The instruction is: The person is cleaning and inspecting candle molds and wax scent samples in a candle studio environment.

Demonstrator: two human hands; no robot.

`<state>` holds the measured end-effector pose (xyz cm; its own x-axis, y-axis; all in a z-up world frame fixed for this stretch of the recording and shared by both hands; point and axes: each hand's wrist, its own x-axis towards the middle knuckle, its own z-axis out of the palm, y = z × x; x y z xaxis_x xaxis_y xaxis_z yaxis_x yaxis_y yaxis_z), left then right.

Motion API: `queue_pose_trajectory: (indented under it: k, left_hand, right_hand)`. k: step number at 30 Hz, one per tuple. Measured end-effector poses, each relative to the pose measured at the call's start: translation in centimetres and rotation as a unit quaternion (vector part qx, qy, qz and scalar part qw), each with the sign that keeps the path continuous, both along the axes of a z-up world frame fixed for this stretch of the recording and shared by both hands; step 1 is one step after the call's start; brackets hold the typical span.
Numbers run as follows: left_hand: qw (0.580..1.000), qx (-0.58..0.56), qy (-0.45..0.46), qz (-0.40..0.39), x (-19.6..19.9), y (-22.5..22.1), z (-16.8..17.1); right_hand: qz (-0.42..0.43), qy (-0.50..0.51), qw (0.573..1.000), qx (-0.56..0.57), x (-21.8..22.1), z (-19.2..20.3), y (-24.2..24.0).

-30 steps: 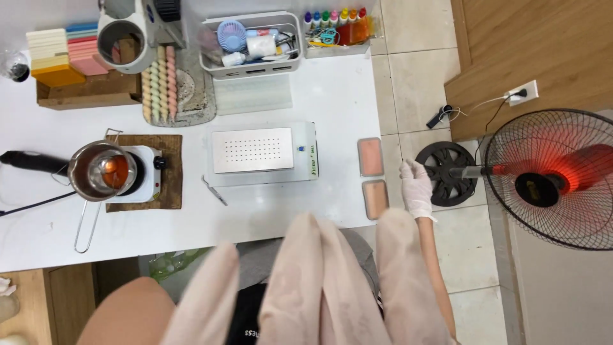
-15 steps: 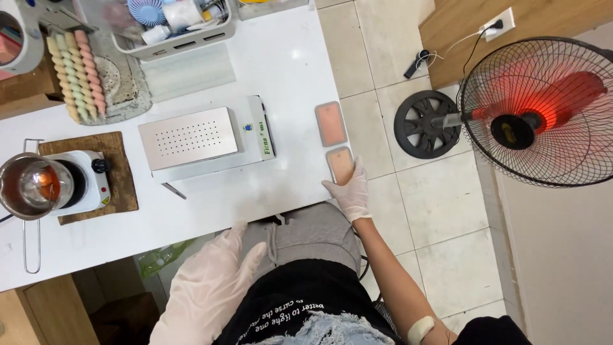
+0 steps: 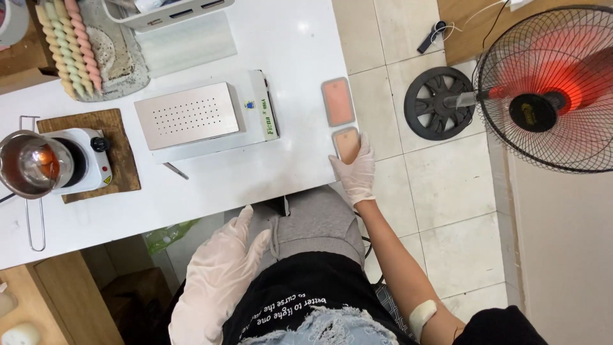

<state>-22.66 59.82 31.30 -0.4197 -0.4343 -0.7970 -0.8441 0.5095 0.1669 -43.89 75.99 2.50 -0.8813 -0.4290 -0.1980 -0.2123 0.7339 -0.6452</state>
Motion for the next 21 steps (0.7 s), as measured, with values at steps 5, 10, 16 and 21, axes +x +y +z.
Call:
queue_pose_trajectory:
  k: [5,10,16,21]
  left_hand:
    - [0.999,0.012,0.036,0.013,0.7,0.6,-1.0]
    - [0.999,0.036,0.002,0.009,0.5,0.3,-0.8]
    - [0.992,0.044,0.100,0.061,2.2,0.0,-3.1]
    - [0.910,0.239,0.179,0.288,2.4,-3.2,-6.8]
  right_hand:
    - [-0.021,-0.001,0.998,0.054,-0.5,-0.2,-0.9]
    - [-0.022,0.121,0.991,0.058,-0.7,1.9,-1.8]
    - [0.017,0.024,0.999,0.019,-0.7,4.6,-2.3]
    - [0.176,0.019,0.981,-0.077,0.6,8.9,-4.2]
